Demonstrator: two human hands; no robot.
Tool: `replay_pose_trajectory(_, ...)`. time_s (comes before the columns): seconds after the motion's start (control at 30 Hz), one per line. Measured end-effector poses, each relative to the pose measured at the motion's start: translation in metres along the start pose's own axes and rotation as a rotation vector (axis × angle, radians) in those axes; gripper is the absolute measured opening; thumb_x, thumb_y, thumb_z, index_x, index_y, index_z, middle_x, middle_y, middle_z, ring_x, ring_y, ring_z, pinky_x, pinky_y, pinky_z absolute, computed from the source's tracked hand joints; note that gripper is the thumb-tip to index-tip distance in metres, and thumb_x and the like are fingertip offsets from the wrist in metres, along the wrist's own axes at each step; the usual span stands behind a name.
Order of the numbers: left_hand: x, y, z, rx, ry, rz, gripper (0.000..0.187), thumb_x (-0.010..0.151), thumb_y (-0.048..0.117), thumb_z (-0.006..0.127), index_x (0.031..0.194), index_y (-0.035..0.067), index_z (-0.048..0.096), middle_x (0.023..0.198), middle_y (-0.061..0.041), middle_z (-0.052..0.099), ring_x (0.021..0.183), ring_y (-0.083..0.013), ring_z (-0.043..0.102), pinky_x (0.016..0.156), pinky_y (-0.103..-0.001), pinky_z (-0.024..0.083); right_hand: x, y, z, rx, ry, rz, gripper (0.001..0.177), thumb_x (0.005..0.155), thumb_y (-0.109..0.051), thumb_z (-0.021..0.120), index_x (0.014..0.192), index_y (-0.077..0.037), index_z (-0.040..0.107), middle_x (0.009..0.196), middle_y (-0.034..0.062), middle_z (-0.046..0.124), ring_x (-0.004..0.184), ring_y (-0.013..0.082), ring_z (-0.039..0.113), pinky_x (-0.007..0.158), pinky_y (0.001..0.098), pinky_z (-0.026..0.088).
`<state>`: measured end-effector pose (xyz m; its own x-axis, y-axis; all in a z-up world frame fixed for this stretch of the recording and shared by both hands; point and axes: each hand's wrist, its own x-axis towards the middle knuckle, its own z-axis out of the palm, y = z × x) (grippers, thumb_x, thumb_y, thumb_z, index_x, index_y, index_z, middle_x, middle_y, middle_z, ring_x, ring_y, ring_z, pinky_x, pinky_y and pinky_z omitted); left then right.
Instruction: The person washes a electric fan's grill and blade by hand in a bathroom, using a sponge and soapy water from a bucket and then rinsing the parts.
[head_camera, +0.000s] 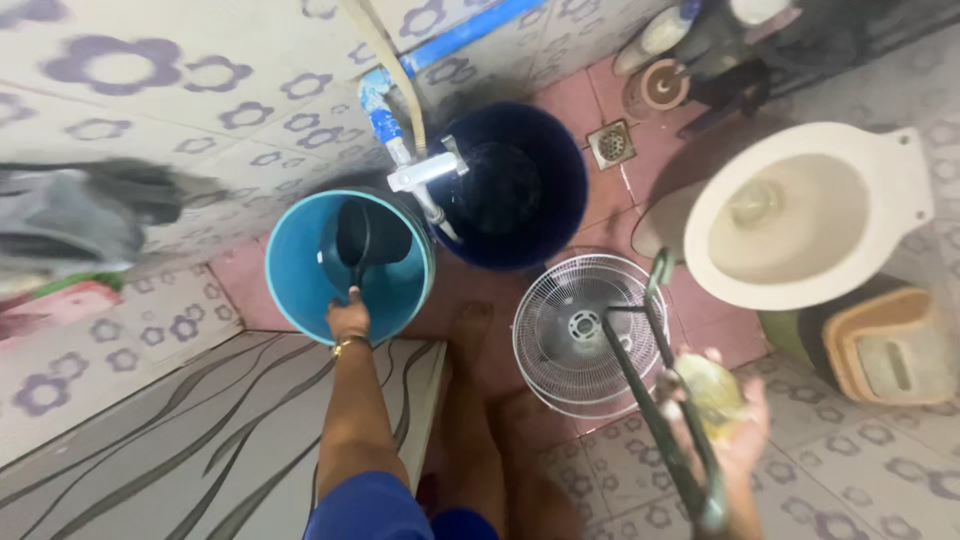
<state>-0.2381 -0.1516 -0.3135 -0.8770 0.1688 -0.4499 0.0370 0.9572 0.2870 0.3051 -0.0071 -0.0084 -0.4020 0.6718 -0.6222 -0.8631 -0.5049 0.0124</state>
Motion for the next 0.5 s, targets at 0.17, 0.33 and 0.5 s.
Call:
replay_pose_trajectory(0.17,0.041,-0.013,0.054,0.110,-0.083,0.058,0.069,0.102,0.052,0.054,0.134,-0.009,0.055,0.127,-0.035,0.057,0.117,-0.0508,0.054,0.100,-0.052,0.042,0.018,0.001,0.013,-0.159,0.216,-0.111,0.057,0.103,-0.050,0.062,0.138,-0.006,0.062,0.137,0.0245,0.062,0.112,0.0378,0.057,0.081,0.0485,0.055)
replay_pose_trajectory(0.33,0.034,-0.005,0.070,0.122,-0.340,0.047,0.060,0.102,0.046,0.056,0.131,-0.007,0.056,0.120,-0.032,0.058,0.107,-0.0463,0.054,0.091,-0.050,0.043,0.043,0.016,0.013,-0.158,0.125,-0.078,0.051,0.102,-0.037,0.065,0.139,-0.002,0.063,0.137,0.0251,0.061,0.107,0.0385,0.055,0.086,0.0510,0.051)
replay_pose_trajectory(0.5,0.039,-0.003,0.058,0.172,-0.342,-0.033,0.051,0.102,0.040,0.058,0.127,-0.005,0.058,0.112,-0.029,0.059,0.097,-0.0417,0.055,0.082,-0.048,0.043,0.063,0.030,0.022,-0.250,0.100,-0.102,0.048,0.101,-0.037,0.068,0.136,-0.004,0.063,0.134,0.0225,0.061,0.106,0.0380,0.054,0.087,0.0494,0.048)
